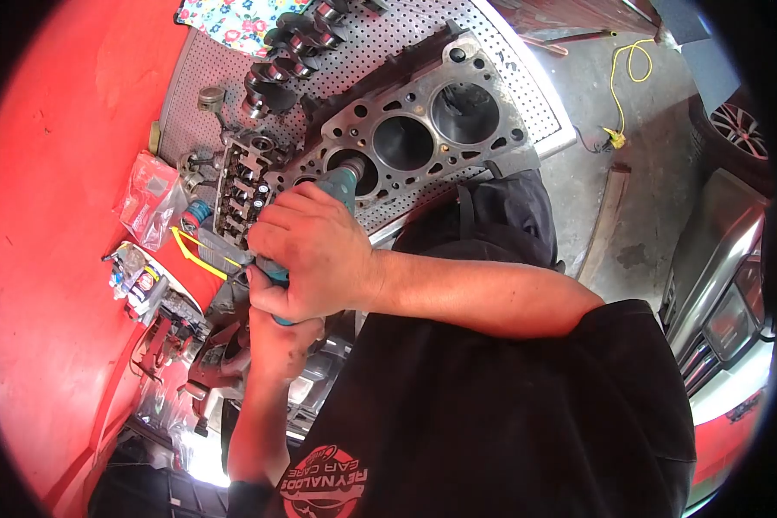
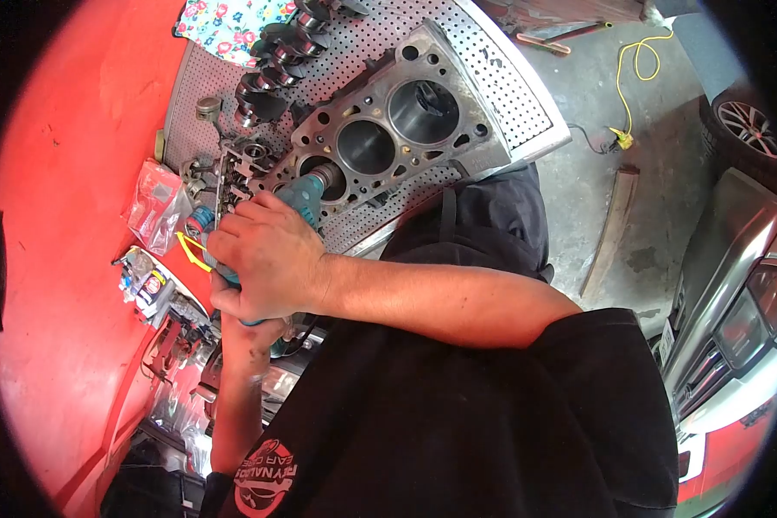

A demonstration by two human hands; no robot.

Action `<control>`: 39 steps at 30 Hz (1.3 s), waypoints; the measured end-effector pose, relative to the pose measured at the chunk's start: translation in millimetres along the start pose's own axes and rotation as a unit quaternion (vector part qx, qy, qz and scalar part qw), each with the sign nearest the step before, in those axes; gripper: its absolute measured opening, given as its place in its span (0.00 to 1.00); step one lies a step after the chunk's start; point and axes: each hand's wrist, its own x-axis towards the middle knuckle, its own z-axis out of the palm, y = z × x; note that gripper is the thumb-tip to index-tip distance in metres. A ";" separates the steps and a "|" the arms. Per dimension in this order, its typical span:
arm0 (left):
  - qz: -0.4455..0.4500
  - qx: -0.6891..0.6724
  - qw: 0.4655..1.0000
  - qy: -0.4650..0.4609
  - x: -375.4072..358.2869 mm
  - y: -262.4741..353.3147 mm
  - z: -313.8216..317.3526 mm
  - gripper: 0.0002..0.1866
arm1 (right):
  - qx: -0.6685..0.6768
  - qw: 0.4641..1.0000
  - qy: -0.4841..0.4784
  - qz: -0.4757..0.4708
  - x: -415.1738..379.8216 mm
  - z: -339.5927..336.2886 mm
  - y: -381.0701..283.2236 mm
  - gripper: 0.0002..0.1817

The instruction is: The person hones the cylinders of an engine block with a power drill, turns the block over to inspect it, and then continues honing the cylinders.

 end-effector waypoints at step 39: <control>-0.040 -0.025 0.999 0.012 -7.2 -6.1 -4.8 0.29 | 0.015 0.999 -0.037 0.001 1.3 2.1 -3.9 0.13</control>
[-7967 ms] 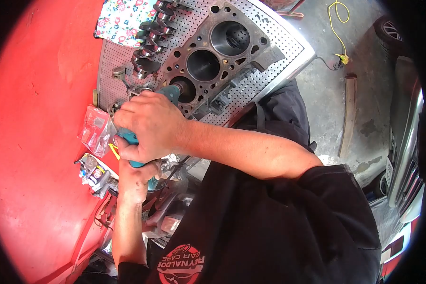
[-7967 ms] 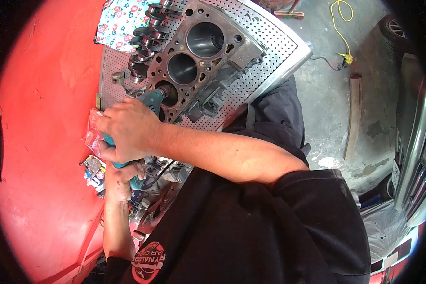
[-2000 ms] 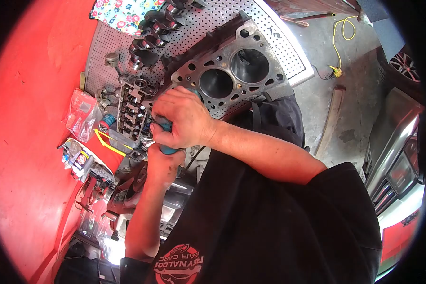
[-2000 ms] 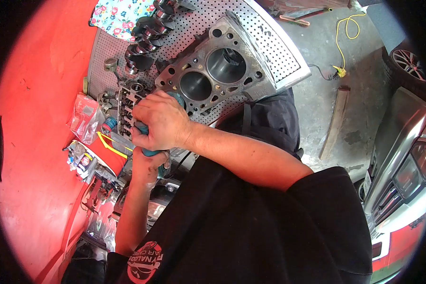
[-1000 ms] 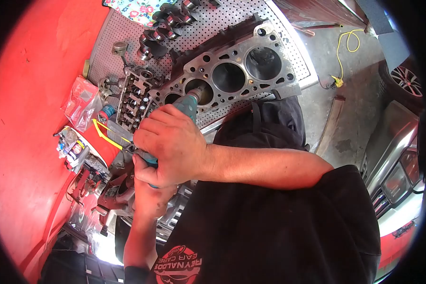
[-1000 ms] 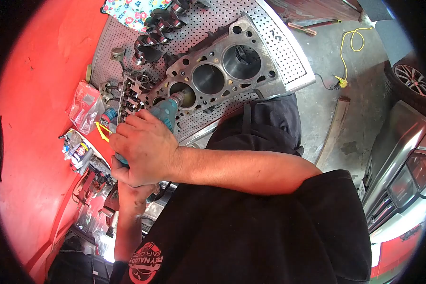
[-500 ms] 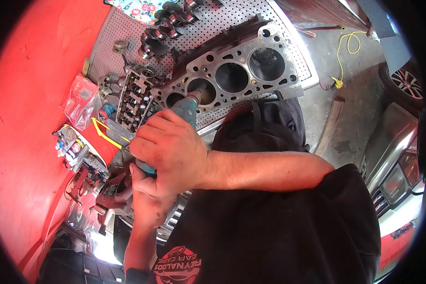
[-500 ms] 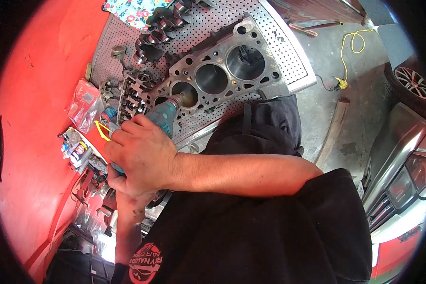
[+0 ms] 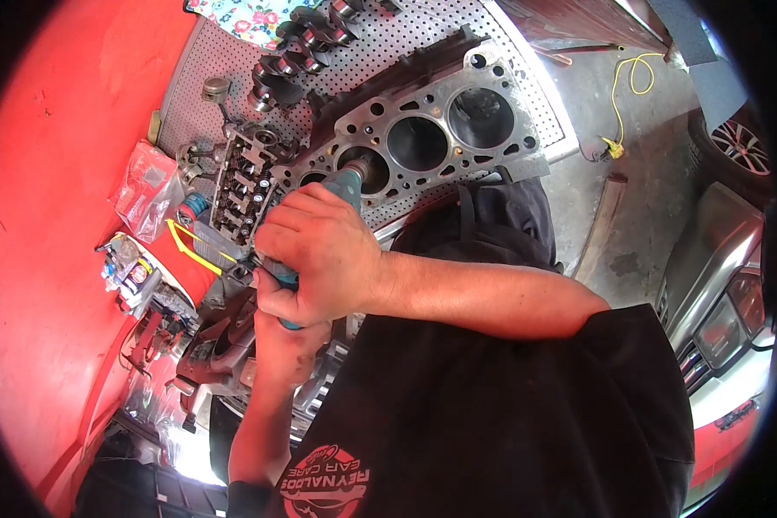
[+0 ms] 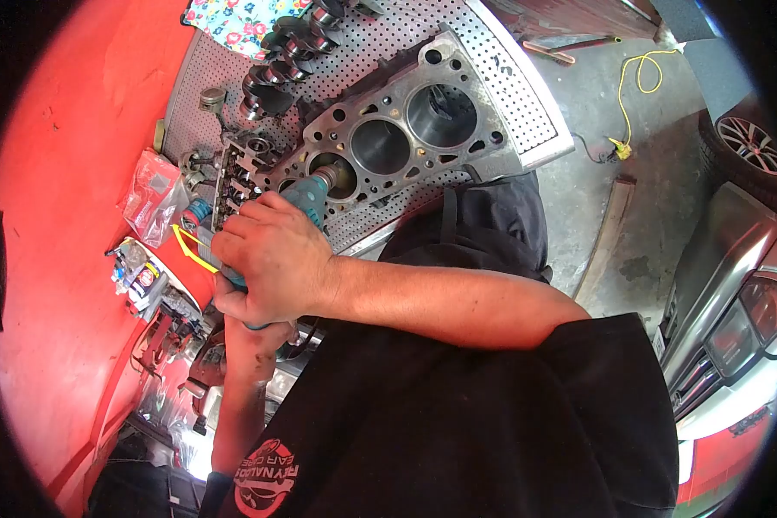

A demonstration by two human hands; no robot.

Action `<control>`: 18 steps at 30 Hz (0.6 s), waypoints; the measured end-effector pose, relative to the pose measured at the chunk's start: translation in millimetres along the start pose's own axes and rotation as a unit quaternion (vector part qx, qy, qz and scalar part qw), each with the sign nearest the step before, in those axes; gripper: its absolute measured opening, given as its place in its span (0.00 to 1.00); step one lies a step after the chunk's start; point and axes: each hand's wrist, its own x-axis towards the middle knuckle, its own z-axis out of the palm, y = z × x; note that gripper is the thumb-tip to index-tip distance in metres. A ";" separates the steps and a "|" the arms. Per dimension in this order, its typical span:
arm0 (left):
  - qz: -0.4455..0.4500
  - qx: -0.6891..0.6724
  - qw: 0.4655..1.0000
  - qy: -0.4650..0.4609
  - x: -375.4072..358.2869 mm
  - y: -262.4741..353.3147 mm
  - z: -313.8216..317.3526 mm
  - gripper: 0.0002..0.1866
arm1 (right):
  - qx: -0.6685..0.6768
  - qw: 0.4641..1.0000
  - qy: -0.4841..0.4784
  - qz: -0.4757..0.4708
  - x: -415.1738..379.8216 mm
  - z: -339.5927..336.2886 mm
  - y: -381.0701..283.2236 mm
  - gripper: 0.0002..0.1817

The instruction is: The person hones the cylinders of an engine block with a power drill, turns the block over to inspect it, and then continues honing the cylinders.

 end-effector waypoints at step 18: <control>-0.014 0.094 0.995 -0.033 39.7 -26.0 8.1 0.05 | 0.001 1.000 -0.009 -0.003 -2.1 -6.3 42.6 0.11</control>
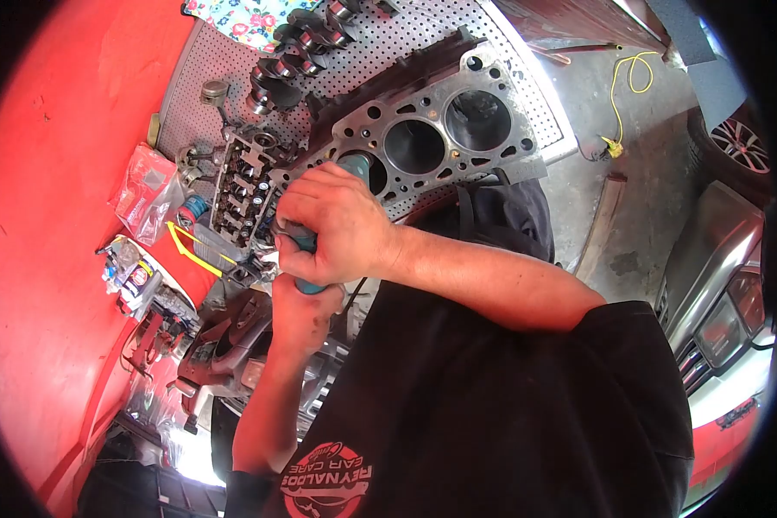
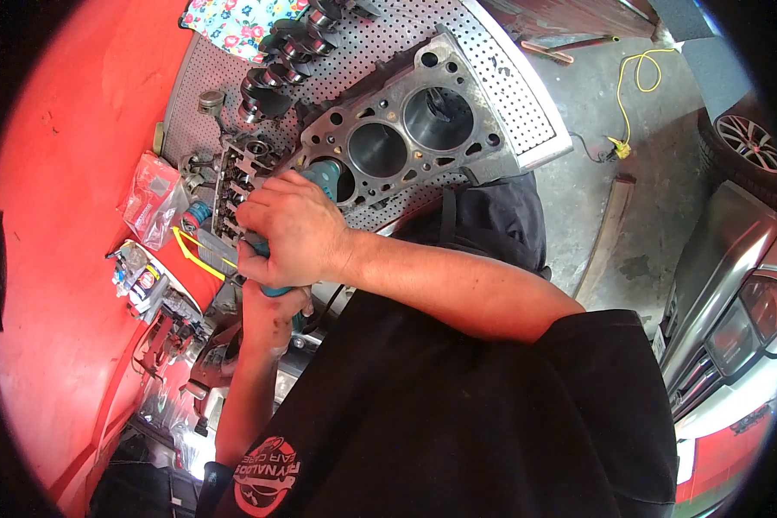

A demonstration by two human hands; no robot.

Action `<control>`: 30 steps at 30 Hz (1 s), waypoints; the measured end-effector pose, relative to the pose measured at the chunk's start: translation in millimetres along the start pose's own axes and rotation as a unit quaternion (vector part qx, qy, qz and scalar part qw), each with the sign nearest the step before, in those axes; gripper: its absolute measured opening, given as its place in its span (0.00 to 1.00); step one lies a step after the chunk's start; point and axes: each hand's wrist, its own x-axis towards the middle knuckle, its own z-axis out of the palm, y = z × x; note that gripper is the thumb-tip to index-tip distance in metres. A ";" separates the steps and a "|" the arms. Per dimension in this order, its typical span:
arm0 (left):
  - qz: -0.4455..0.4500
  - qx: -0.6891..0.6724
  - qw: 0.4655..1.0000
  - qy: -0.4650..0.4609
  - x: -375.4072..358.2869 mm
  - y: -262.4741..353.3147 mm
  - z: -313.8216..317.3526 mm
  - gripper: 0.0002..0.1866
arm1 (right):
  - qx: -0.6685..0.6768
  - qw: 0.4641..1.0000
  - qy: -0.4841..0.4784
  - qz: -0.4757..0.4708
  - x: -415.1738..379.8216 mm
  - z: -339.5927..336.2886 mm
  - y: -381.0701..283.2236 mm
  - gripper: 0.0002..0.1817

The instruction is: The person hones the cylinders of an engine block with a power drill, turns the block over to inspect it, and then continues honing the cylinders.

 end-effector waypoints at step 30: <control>-0.011 -0.010 1.000 0.001 23.9 0.2 16.0 0.03 | 0.010 1.000 0.016 0.002 -2.7 -14.1 27.3 0.12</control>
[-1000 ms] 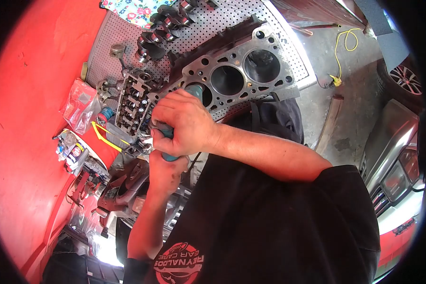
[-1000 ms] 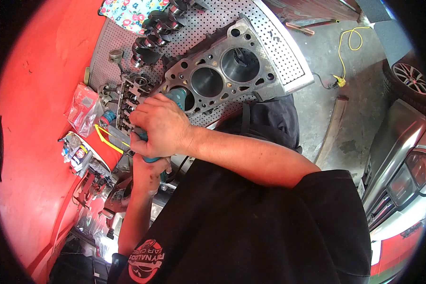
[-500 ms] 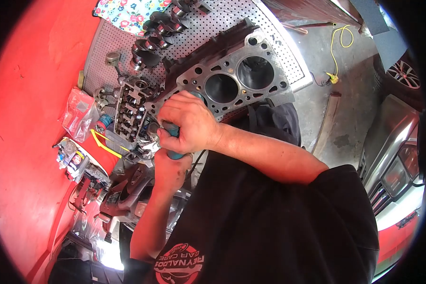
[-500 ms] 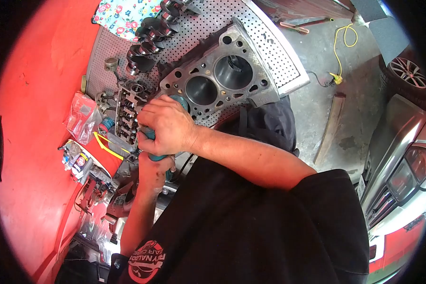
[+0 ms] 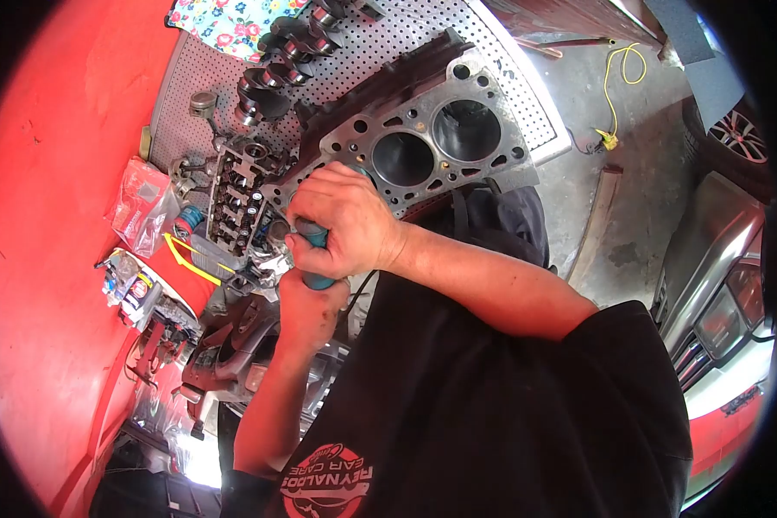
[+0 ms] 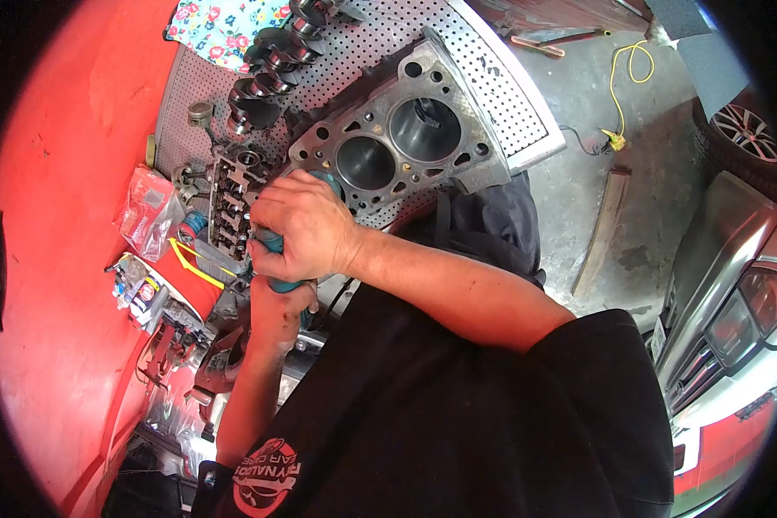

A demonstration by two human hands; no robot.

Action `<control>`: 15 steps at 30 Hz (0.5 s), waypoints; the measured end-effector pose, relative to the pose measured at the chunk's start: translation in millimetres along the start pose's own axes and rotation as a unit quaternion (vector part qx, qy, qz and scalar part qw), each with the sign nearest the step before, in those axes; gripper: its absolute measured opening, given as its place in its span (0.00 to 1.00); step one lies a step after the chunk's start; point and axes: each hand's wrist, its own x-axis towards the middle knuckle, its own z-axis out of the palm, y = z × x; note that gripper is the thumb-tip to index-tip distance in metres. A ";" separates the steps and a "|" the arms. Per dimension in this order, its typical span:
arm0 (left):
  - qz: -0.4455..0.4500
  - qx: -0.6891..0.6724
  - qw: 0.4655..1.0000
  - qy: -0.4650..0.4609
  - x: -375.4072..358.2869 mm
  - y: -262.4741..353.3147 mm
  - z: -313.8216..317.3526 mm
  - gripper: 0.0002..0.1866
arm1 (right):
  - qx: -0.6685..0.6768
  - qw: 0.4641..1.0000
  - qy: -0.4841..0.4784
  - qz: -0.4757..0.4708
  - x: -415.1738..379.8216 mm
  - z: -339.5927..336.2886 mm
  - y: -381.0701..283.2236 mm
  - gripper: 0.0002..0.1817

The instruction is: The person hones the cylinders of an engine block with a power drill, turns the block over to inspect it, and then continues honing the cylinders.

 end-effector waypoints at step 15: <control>0.048 -0.047 0.997 0.029 -45.8 -2.3 -19.7 0.14 | -0.017 0.999 0.001 -0.031 -3.5 18.4 -49.3 0.13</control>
